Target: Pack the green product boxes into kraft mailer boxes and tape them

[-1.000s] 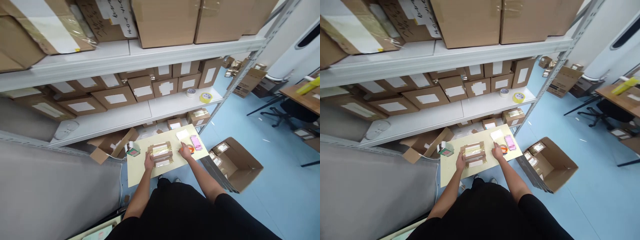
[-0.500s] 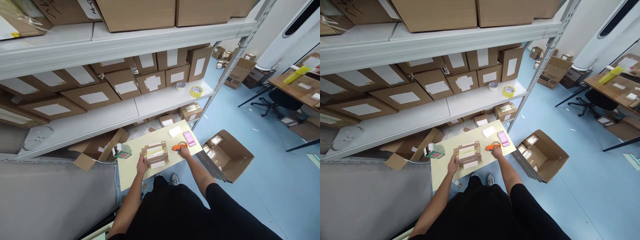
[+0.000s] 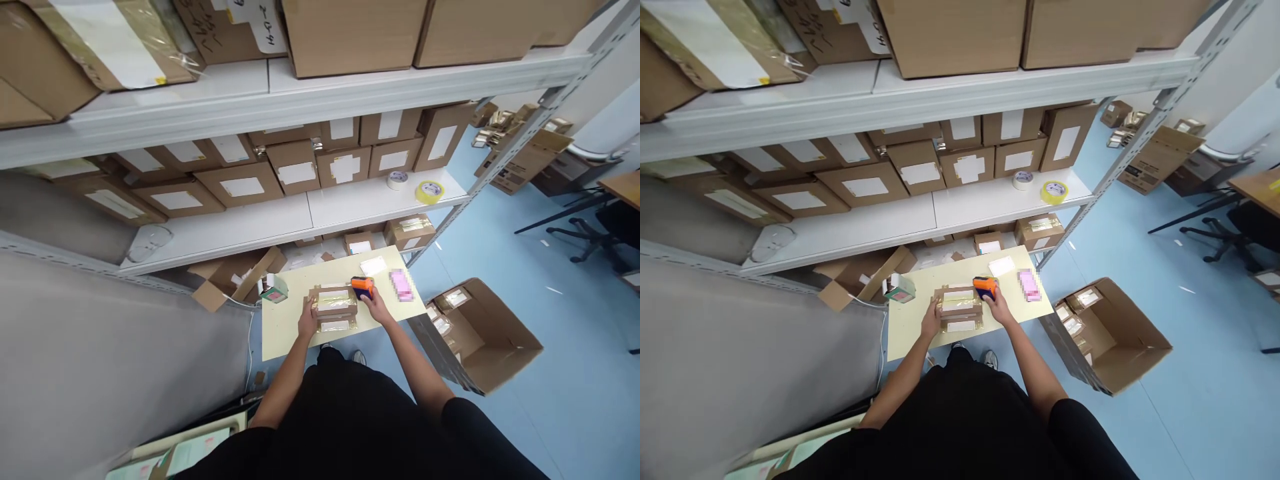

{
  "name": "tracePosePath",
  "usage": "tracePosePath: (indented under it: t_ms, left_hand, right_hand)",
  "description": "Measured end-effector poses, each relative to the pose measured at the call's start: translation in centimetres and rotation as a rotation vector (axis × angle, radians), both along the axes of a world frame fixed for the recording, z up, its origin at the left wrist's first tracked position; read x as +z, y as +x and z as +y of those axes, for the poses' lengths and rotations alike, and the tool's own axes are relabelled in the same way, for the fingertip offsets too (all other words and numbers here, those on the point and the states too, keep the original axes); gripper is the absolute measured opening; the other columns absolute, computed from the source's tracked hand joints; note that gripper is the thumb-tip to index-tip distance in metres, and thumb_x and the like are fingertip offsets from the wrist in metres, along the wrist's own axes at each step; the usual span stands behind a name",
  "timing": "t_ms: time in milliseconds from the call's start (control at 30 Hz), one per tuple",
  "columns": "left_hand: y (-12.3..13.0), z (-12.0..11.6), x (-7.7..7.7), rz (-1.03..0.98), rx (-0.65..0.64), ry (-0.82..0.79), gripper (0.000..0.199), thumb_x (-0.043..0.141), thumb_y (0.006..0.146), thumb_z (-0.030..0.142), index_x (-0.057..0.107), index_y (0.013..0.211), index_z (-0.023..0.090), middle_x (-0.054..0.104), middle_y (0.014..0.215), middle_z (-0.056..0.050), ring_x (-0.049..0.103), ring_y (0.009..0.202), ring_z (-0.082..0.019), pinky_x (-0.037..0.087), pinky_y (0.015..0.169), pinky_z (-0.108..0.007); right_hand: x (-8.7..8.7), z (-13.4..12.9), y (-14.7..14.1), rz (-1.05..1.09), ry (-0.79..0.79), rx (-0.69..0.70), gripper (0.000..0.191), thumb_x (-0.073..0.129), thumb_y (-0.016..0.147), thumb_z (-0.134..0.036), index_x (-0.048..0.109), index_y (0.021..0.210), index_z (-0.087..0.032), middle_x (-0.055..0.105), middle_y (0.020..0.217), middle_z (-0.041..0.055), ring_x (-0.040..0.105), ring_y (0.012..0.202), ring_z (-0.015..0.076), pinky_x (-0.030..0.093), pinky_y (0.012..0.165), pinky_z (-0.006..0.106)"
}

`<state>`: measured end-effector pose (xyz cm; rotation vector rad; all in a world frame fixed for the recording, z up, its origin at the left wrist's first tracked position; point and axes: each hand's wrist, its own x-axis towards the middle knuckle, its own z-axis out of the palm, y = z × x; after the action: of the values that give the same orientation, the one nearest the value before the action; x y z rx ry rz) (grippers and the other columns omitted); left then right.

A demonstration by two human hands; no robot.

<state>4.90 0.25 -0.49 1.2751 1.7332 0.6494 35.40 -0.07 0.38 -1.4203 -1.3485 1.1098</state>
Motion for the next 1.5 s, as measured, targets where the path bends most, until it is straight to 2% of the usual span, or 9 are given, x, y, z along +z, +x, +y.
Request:
tracePosePath:
  t_ms: [133,267,567,700,833,933,1067,1233,1500]
  left_hand:
    - [0.3,-0.3,-0.2,-0.039,0.047,0.000,0.054,0.058,0.097,0.044,0.054,0.148,0.027,0.044,0.164,-0.004,0.041,0.150,-0.032,0.032,0.125,-0.045]
    - [0.5,-0.6,-0.2,-0.160,0.146,0.042,0.046,0.067,0.092,0.036,0.065,0.136,0.022,0.057,0.153,-0.009,0.050,0.144,-0.035,0.035,0.122,-0.045]
    - [0.6,0.6,2.9,-0.129,0.216,0.182,0.029,0.075,0.081,0.035,0.077,0.105,0.020,0.068,0.135,-0.015,0.055,0.136,-0.034,0.039,0.116,-0.045]
    - [1.4,3.1,5.3,-0.284,0.103,0.001,0.050,0.062,0.087,0.065,0.078,0.080,0.018,0.078,0.088,-0.012,0.072,0.091,-0.028,0.053,0.087,-0.038]
    - [2.2,5.0,7.7,-0.600,0.021,-0.229,0.062,0.070,0.076,0.074,0.081,0.087,0.014,0.079,0.087,-0.013,0.071,0.081,-0.022,0.052,0.074,-0.030]
    - [2.5,5.5,8.8,-0.709,0.017,-0.196,0.054,0.086,0.066,0.063,0.080,0.087,0.013,0.079,0.088,-0.013,0.071,0.080,-0.020,0.052,0.075,-0.029]
    - [2.5,5.9,9.4,-0.697,0.052,-0.062,0.046,0.093,0.058,0.049,0.079,0.084,0.015,0.077,0.083,-0.009,0.068,0.074,-0.018,0.052,0.074,-0.030]
    - [2.3,5.9,9.5,-0.590,0.112,0.126,0.037,0.089,0.063,0.048,0.077,0.080,0.017,0.078,0.084,-0.009,0.069,0.077,-0.020,0.056,0.080,-0.036]
    - [2.6,4.9,8.9,-0.614,0.206,0.164,0.039,0.086,0.067,0.048,0.071,0.086,0.018,0.077,0.079,-0.008,0.074,0.080,-0.022,0.058,0.084,-0.039]
  right_hand:
    - [2.5,0.3,-5.1,0.106,-0.019,0.171,0.056,0.061,0.094,-0.056,0.051,0.138,-0.023,0.066,0.123,0.0090,0.062,0.113,0.0281,0.049,0.104,0.046]
    - [2.1,-0.1,-7.4,0.008,-0.097,0.286,0.065,0.067,0.089,-0.057,0.051,0.140,-0.021,0.067,0.124,0.0108,0.063,0.112,0.0306,0.049,0.104,0.049]
    - [0.8,-0.8,-6.4,-0.146,-0.096,0.334,0.071,0.061,0.091,-0.059,0.044,0.151,-0.025,0.062,0.141,0.0110,0.057,0.131,0.0346,0.045,0.113,0.053]
    - [1.4,-0.9,-6.4,-0.160,-0.077,0.339,0.062,0.059,0.093,-0.060,0.051,0.144,-0.026,0.067,0.131,0.0099,0.061,0.124,0.0347,0.050,0.107,0.051]
    - [1.9,-0.9,-6.4,-0.095,-0.055,0.339,0.058,0.058,0.093,-0.060,0.053,0.138,-0.025,0.067,0.128,0.0089,0.064,0.117,0.0319,0.051,0.105,0.051]
    - [2.2,-0.7,-6.4,-0.070,-0.059,0.344,0.057,0.059,0.093,-0.061,0.053,0.136,-0.024,0.068,0.126,0.0088,0.065,0.115,0.0307,0.050,0.105,0.049]
    - [2.6,-0.4,-6.2,-0.053,-0.062,0.351,0.059,0.060,0.092,-0.062,0.053,0.137,-0.024,0.068,0.127,0.0086,0.065,0.115,0.0300,0.050,0.105,0.048]
    - [3.7,0.1,-5.7,-0.138,-0.085,0.321,0.051,0.058,0.092,-0.064,0.059,0.123,-0.023,0.072,0.108,0.0058,0.068,0.099,0.0275,0.053,0.094,0.042]
    - [5.5,1.3,-5.6,-0.254,-0.105,0.319,0.048,0.055,0.092,-0.067,0.065,0.108,-0.023,0.073,0.097,0.0046,0.069,0.091,0.0265,0.053,0.085,0.038]
